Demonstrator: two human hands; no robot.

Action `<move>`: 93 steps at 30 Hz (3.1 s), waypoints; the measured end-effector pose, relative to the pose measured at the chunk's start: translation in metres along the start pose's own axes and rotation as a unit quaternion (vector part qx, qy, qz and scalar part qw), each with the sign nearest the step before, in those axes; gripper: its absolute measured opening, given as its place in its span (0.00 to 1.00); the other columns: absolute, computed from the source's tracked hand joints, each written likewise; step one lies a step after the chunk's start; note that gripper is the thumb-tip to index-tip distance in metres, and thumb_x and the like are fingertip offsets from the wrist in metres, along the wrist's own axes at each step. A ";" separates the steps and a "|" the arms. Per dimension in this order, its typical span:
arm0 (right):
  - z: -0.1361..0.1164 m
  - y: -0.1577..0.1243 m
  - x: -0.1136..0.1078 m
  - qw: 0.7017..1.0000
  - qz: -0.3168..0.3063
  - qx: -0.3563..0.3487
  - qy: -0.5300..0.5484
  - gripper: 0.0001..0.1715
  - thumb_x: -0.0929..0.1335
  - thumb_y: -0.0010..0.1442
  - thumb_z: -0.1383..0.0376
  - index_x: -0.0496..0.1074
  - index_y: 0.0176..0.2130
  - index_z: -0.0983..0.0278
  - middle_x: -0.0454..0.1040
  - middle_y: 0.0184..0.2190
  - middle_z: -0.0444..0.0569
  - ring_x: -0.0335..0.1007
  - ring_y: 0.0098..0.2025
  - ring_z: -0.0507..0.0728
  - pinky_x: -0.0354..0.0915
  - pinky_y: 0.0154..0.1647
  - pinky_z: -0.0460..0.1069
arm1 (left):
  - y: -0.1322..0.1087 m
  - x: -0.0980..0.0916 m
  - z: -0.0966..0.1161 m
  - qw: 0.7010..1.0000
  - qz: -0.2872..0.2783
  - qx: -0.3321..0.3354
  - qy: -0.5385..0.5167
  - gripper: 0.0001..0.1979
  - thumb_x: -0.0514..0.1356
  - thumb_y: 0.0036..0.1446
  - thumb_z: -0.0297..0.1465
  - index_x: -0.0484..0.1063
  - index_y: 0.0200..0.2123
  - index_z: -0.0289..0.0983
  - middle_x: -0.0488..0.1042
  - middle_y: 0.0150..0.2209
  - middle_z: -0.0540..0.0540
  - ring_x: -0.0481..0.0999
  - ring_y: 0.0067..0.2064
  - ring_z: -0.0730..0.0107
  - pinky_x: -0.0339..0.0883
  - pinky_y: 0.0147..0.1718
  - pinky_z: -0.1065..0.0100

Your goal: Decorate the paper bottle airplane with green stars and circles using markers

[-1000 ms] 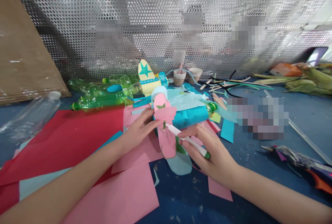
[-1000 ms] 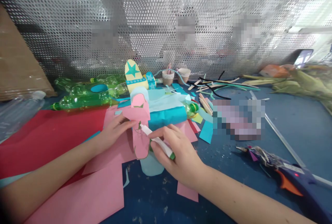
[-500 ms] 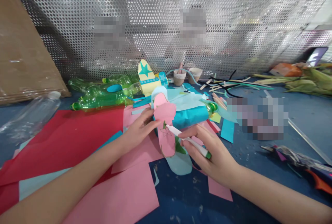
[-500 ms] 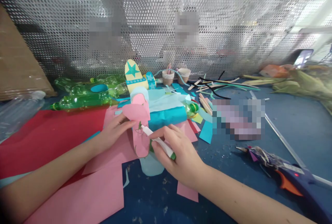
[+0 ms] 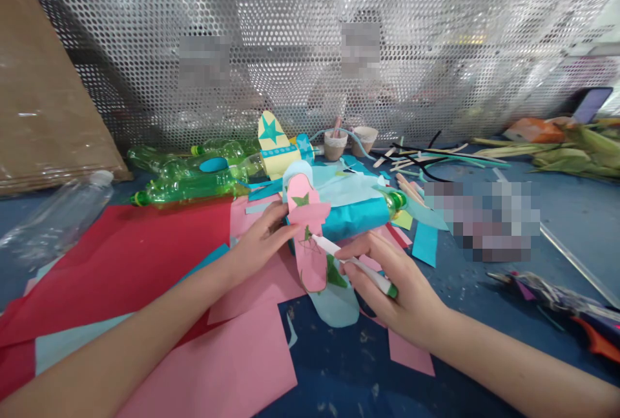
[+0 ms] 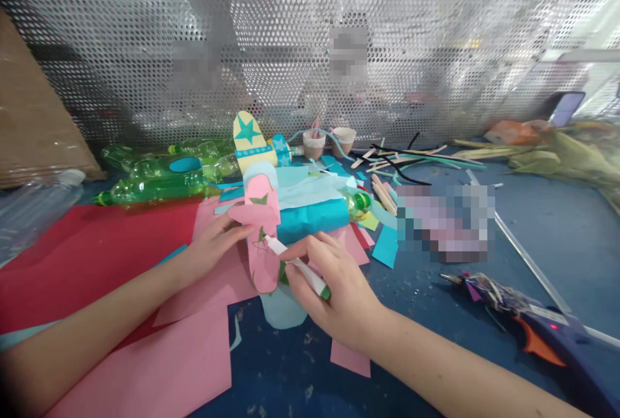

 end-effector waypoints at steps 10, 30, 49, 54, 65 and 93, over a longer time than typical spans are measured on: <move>-0.001 0.000 -0.001 1.000 0.001 0.002 0.000 0.07 0.63 0.64 0.73 0.67 0.40 0.61 0.75 0.30 0.45 0.71 0.32 0.55 0.67 0.33 0.49 | -0.001 0.000 0.003 1.000 -0.001 0.002 0.000 0.16 0.55 0.58 0.41 0.73 0.42 0.38 0.71 0.40 0.45 0.72 0.42 0.57 0.68 0.43 0.56; -0.003 0.001 -0.001 1.000 0.001 -0.007 0.008 0.08 0.63 0.64 0.73 0.67 0.40 0.61 0.75 0.30 0.46 0.71 0.31 0.55 0.68 0.32 0.50 | 0.000 -0.001 0.000 1.000 0.006 0.004 0.017 0.15 0.55 0.59 0.42 0.73 0.42 0.39 0.72 0.39 0.46 0.70 0.40 0.59 0.69 0.41 0.59; -0.002 0.000 -0.003 1.000 0.010 0.001 0.006 0.08 0.63 0.64 0.73 0.67 0.40 0.61 0.75 0.29 0.45 0.72 0.31 0.55 0.68 0.31 0.50 | -0.001 -0.001 0.002 1.000 0.004 -0.001 0.009 0.15 0.55 0.58 0.41 0.73 0.42 0.38 0.73 0.41 0.45 0.72 0.42 0.58 0.68 0.44 0.56; -0.001 0.001 -0.001 1.000 0.000 0.004 0.003 0.07 0.64 0.64 0.72 0.67 0.40 0.61 0.76 0.31 0.46 0.73 0.33 0.56 0.69 0.33 0.50 | -0.001 0.000 -0.001 1.000 -0.007 0.001 -0.012 0.15 0.56 0.60 0.40 0.72 0.46 0.39 0.74 0.45 0.45 0.72 0.49 0.55 0.67 0.50 0.55; -0.007 0.000 -0.007 0.998 0.028 -0.019 0.048 0.09 0.62 0.64 0.73 0.67 0.41 0.61 0.75 0.29 0.46 0.71 0.31 0.55 0.68 0.31 0.49 | -0.001 0.000 -0.001 1.000 0.001 -0.012 -0.004 0.15 0.56 0.58 0.42 0.72 0.40 0.38 0.72 0.39 0.45 0.71 0.42 0.58 0.68 0.44 0.56; -0.006 -0.002 0.005 1.000 -0.025 -0.002 0.006 0.07 0.63 0.65 0.72 0.66 0.39 0.60 0.75 0.30 0.46 0.69 0.30 0.54 0.67 0.29 0.48 | -0.001 -0.001 0.003 1.000 0.001 0.001 0.009 0.14 0.56 0.59 0.40 0.73 0.44 0.40 0.72 0.40 0.46 0.70 0.40 0.60 0.68 0.41 0.61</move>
Point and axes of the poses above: each hand's wrist, its own y-axis towards the middle knuckle, its own x-axis out of the palm, z = x × y, the point moved 8 cm from there along y, towards the middle knuckle
